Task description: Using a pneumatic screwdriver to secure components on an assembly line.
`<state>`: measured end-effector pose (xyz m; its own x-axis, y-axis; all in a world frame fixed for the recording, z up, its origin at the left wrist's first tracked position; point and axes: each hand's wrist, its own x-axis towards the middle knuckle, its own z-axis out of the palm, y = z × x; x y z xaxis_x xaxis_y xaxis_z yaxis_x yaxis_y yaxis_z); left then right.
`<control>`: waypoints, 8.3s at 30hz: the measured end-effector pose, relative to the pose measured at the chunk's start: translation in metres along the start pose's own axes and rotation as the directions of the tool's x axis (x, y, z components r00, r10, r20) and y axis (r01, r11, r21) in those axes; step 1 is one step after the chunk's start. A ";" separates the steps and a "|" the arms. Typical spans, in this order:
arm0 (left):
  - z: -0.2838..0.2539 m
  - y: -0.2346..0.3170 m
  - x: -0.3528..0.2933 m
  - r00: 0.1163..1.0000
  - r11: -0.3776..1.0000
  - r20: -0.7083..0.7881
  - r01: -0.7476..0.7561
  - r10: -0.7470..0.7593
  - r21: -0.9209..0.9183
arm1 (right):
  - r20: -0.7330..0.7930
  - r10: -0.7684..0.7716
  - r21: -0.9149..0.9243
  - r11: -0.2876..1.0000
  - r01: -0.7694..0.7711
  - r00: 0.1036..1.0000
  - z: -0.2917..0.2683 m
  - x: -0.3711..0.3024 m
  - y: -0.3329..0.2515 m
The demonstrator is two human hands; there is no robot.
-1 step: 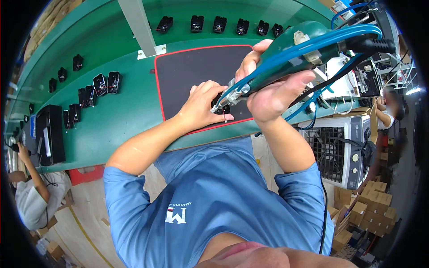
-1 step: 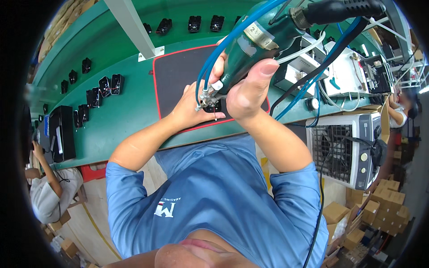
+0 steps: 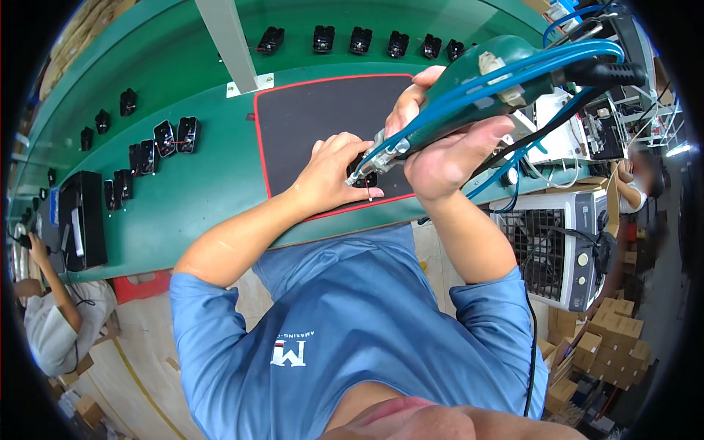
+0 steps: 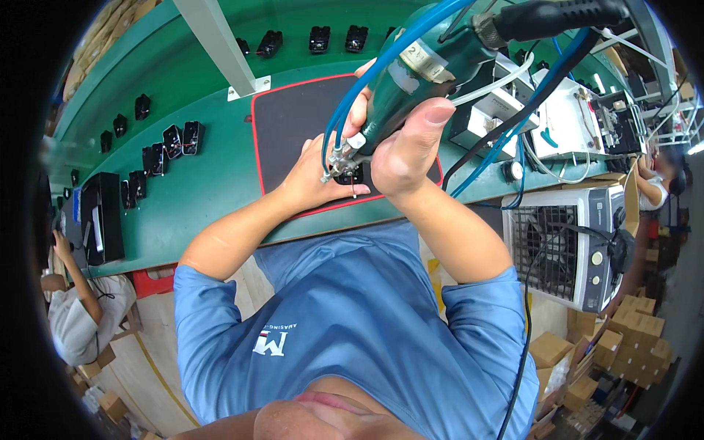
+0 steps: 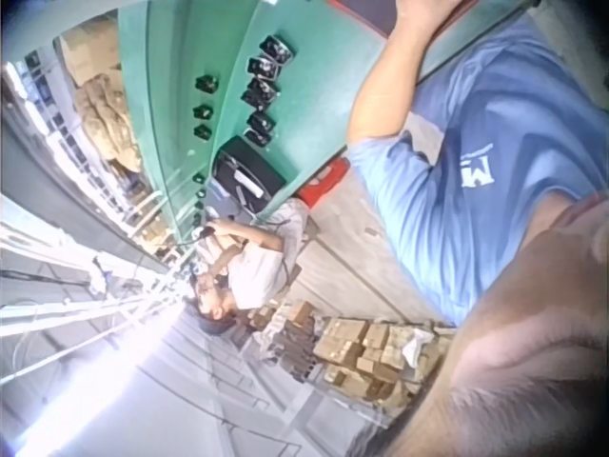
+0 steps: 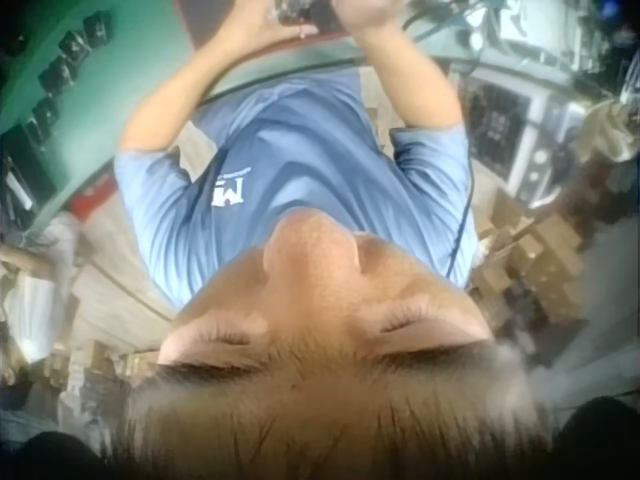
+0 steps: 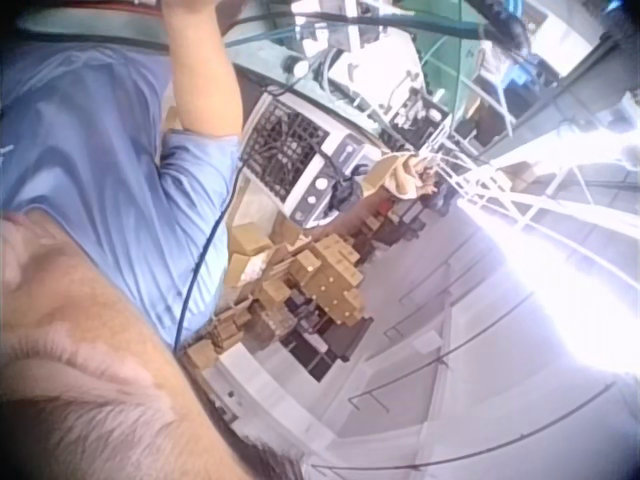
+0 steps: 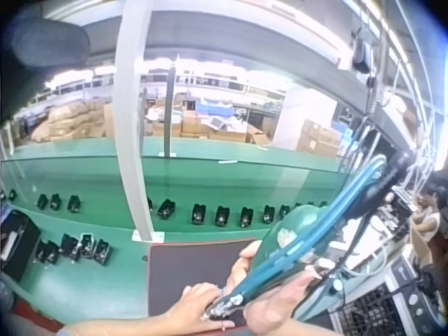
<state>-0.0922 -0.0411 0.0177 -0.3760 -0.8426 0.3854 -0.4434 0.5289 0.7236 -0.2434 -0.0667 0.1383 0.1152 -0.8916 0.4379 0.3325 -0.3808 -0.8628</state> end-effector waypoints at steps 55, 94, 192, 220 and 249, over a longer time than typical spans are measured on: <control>-0.082 0.032 0.019 0.976 0.949 0.160 -0.187 0.149 0.255 | -0.035 -0.078 -0.039 0.996 0.077 0.996 -0.033 0.017 -0.062; 0.009 0.005 0.000 0.997 0.994 0.046 -0.067 0.063 0.090 | -0.126 -0.076 -0.100 0.993 0.064 0.989 -0.017 -0.001 -0.027; 0.009 0.008 -0.001 0.997 0.994 0.065 -0.045 0.038 0.100 | 0.152 -0.219 0.202 0.961 0.187 0.964 -0.001 0.024 -0.081; 0.004 0.007 -0.003 0.996 0.995 0.070 -0.052 0.047 0.085 | 0.001 0.017 -0.031 0.999 -0.017 1.000 -0.005 0.003 -0.005; -0.241 -0.212 0.057 0.920 0.496 0.051 0.162 -0.388 0.853 | -0.149 -0.093 -0.138 0.988 0.072 0.984 -0.075 -0.012 -0.067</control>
<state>0.1762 -0.2256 0.0239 -0.2153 -0.9755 0.0444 -0.9749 0.2122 -0.0671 -0.3369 -0.0491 0.1724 -0.0570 -0.8791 0.4733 0.2076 -0.4741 -0.8556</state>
